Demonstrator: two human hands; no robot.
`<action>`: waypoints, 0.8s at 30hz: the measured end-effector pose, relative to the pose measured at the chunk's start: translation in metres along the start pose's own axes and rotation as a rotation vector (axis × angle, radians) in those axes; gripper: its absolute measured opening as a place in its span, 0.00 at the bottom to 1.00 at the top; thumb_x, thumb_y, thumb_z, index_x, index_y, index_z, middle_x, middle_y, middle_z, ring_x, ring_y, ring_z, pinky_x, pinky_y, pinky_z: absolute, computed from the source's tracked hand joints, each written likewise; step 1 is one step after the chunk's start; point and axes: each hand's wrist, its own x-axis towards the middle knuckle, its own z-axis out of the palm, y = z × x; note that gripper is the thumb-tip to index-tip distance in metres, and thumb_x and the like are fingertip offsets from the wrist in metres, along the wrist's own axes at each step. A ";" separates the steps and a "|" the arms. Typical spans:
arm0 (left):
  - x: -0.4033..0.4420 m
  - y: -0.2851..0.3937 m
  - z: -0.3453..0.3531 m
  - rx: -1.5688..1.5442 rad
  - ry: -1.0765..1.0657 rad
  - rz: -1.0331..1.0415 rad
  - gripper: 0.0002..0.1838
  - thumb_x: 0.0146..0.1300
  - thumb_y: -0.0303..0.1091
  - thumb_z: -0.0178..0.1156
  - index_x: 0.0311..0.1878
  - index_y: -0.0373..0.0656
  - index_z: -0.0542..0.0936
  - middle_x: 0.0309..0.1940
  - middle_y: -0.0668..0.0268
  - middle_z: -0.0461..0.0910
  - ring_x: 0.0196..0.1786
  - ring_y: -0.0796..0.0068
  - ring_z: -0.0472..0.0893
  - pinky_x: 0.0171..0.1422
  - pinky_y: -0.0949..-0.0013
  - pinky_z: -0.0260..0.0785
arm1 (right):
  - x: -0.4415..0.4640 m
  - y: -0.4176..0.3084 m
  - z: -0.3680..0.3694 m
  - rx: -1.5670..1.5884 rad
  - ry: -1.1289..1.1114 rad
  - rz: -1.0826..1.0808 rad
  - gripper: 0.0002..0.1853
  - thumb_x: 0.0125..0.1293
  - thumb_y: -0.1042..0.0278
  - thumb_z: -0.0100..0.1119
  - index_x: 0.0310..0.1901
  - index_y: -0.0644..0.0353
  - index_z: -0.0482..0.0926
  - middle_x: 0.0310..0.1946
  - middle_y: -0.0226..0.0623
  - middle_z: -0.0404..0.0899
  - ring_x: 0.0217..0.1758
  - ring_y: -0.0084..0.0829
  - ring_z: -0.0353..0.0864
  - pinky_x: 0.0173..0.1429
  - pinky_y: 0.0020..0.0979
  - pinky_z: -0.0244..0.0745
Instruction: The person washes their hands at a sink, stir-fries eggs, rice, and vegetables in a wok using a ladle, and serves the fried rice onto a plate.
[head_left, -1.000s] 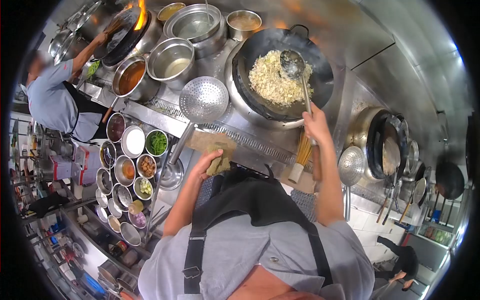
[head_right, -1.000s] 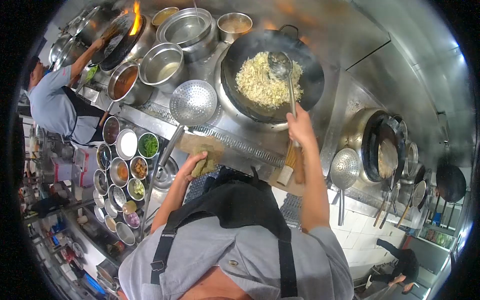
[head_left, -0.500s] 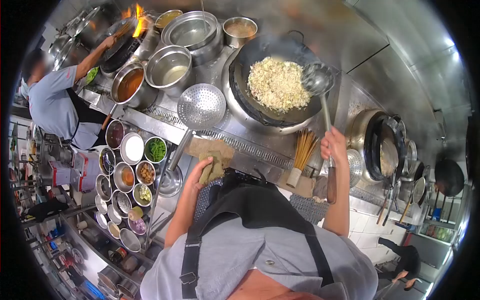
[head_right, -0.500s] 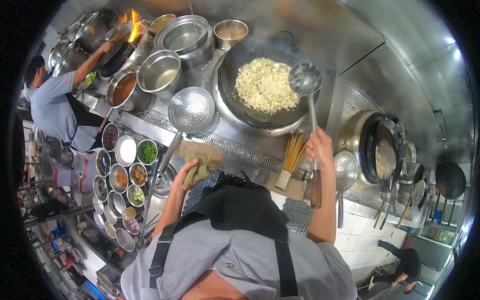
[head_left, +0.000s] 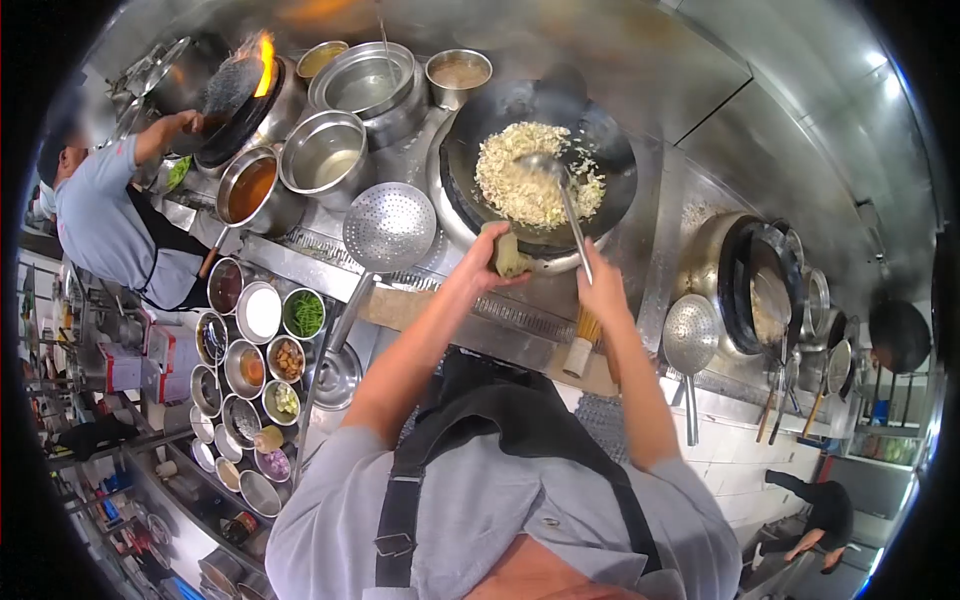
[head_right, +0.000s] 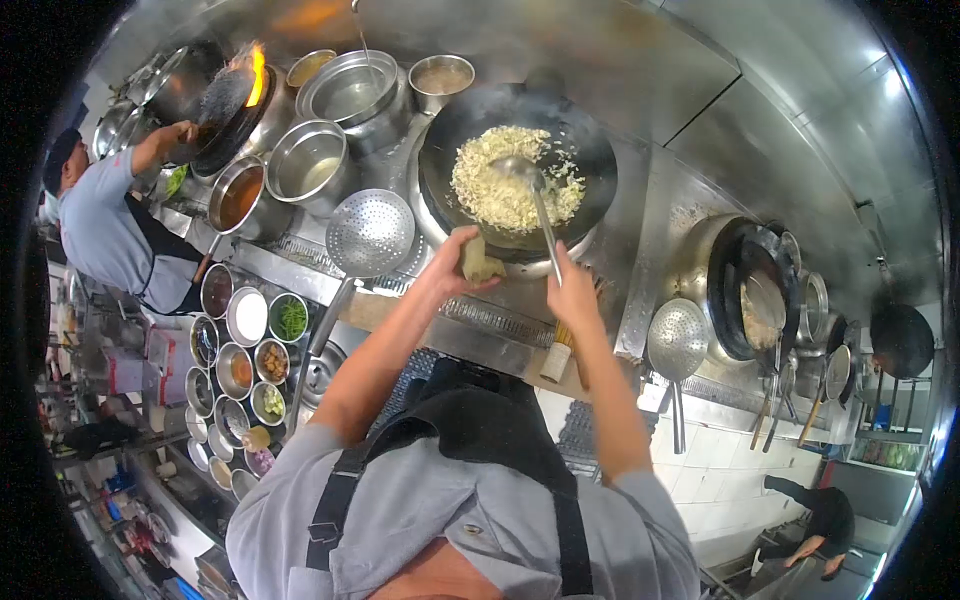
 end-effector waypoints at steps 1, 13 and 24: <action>0.022 0.003 -0.004 0.022 -0.011 -0.010 0.23 0.64 0.48 0.59 0.55 0.40 0.75 0.46 0.55 0.80 0.46 0.50 0.83 0.49 0.47 0.81 | -0.027 -0.015 -0.010 -0.028 -0.020 -0.007 0.35 0.65 0.73 0.54 0.74 0.61 0.60 0.46 0.65 0.81 0.50 0.64 0.80 0.54 0.51 0.76; -0.045 -0.017 0.011 0.104 0.073 0.079 0.15 0.62 0.30 0.57 0.52 0.39 0.72 0.43 0.53 0.81 0.40 0.53 0.86 0.40 0.54 0.81 | -0.104 -0.021 -0.043 0.174 -0.152 -0.287 0.37 0.67 0.73 0.55 0.77 0.56 0.57 0.49 0.61 0.81 0.49 0.61 0.81 0.54 0.43 0.77; -0.051 -0.074 -0.059 0.017 -0.128 0.124 0.18 0.64 0.27 0.56 0.57 0.37 0.74 0.47 0.52 0.82 0.45 0.58 0.85 0.46 0.57 0.84 | -0.076 -0.036 -0.006 0.211 0.006 -0.038 0.34 0.68 0.70 0.56 0.75 0.62 0.59 0.46 0.61 0.82 0.49 0.57 0.83 0.53 0.39 0.76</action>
